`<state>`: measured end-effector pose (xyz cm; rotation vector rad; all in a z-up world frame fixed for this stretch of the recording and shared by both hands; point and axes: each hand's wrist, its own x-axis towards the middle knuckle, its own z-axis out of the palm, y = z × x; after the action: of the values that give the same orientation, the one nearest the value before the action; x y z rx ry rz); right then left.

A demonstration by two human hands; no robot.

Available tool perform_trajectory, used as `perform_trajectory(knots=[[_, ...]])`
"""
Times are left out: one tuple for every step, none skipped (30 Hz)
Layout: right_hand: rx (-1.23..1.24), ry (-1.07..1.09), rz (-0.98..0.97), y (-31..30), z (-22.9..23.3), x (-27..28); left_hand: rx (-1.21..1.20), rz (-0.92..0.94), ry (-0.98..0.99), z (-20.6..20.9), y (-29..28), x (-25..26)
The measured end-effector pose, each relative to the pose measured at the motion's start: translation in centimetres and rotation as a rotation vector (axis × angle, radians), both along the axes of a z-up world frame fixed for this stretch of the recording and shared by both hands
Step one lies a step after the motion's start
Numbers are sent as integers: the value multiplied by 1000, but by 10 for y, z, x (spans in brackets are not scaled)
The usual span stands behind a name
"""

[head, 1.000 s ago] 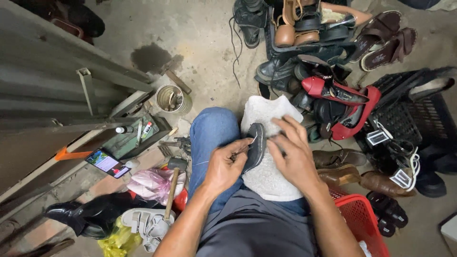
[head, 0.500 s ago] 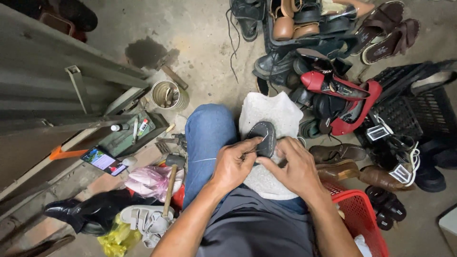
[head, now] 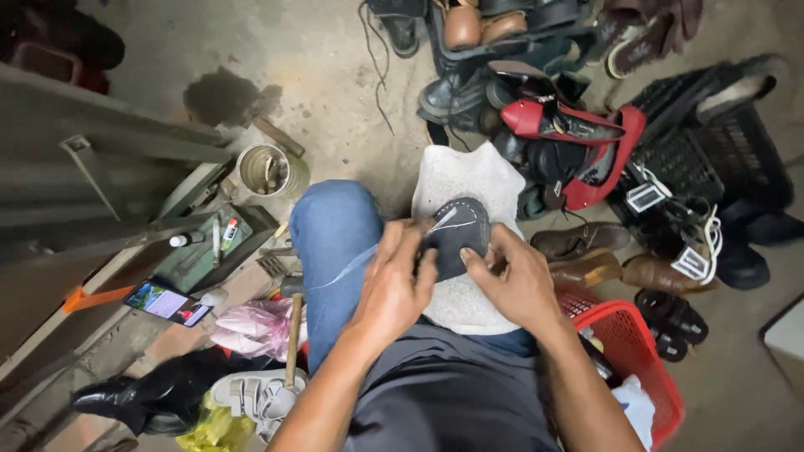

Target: The person sits on the floor and sews a black shoe sole using a needle and white thread. The shoe rests on a white cloth on the lap while the hands pull the thread through the sole repeatedly.

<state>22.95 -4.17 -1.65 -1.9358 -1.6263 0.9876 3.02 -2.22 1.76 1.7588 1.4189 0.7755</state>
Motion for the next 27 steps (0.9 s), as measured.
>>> perform_trajectory(knots=[[-7, -1, -10, 1, 2, 1, -7, -10, -1, 4, 0, 0], [-48, 26, -24, 2, 4, 2, 44, -36, -16, 8, 0, -1], [-86, 52, -31, 4, 5, 3, 99, -57, -32, 11, 0, -2], [-90, 52, -36, 4, 5, 3, 95, -62, -33, 9, -1, -2], [-109, 66, -43, 5, 4, 3, 113, -102, -20, 8, -2, -2], [-129, 80, -50, 6, 4, 3, 131, -142, -7, 7, -2, -2], [-131, 81, -52, 6, 6, 2, 130, -144, -6, 2, -3, -2], [-131, 97, -51, 7, 7, 1, 145, -131, 22, -3, -3, -1], [-133, 112, -55, 8, 8, 1, 160, -122, 49, -8, -4, 0], [-135, 114, -60, 8, 7, 2, 158, -128, 50, -9, -3, 1], [-124, 99, -45, 7, 5, 3, 166, -117, 66, -9, -3, 2], [-114, 84, -31, 7, 4, 3, 173, -107, 83, -10, -3, 2], [-116, 86, -33, 7, 4, 3, 171, -110, 84, -9, -3, 2], [-99, 91, -28, 8, 3, 3, 182, -113, 76, -8, -3, 1], [-82, 96, -23, 8, 3, 4, 194, -116, 67, -8, -2, 1], [-82, 97, -26, 8, 3, 4, 194, -118, 68, -6, -2, 2], [-79, 99, -24, 8, 2, 4, 193, -119, 70, -5, -2, 2], [-75, 101, -21, 7, 2, 4, 193, -119, 72, -4, -2, 2], [-74, 103, -22, 8, 2, 4, 193, -120, 73, -3, -2, 2], [-70, 107, -22, 8, 2, 4, 196, -119, 74, -2, -2, 2], [-66, 110, -21, 8, 2, 4, 198, -118, 74, -1, -2, 1], [-67, 111, -21, 8, 3, 3, 197, -118, 75, -1, -3, 1], [-60, 119, -20, 9, 4, 3, 195, -120, 78, -2, -3, 2], [-52, 127, -18, 9, 5, 3, 192, -121, 81, -2, -3, 2], [-51, 128, -18, 8, 6, 3, 193, -121, 82, -1, -3, 1], [-56, 122, -12, 8, 6, 3, 191, -132, 90, -1, -3, 1], [-59, 115, -6, 8, 7, 3, 191, -143, 99, 0, -3, 0]])
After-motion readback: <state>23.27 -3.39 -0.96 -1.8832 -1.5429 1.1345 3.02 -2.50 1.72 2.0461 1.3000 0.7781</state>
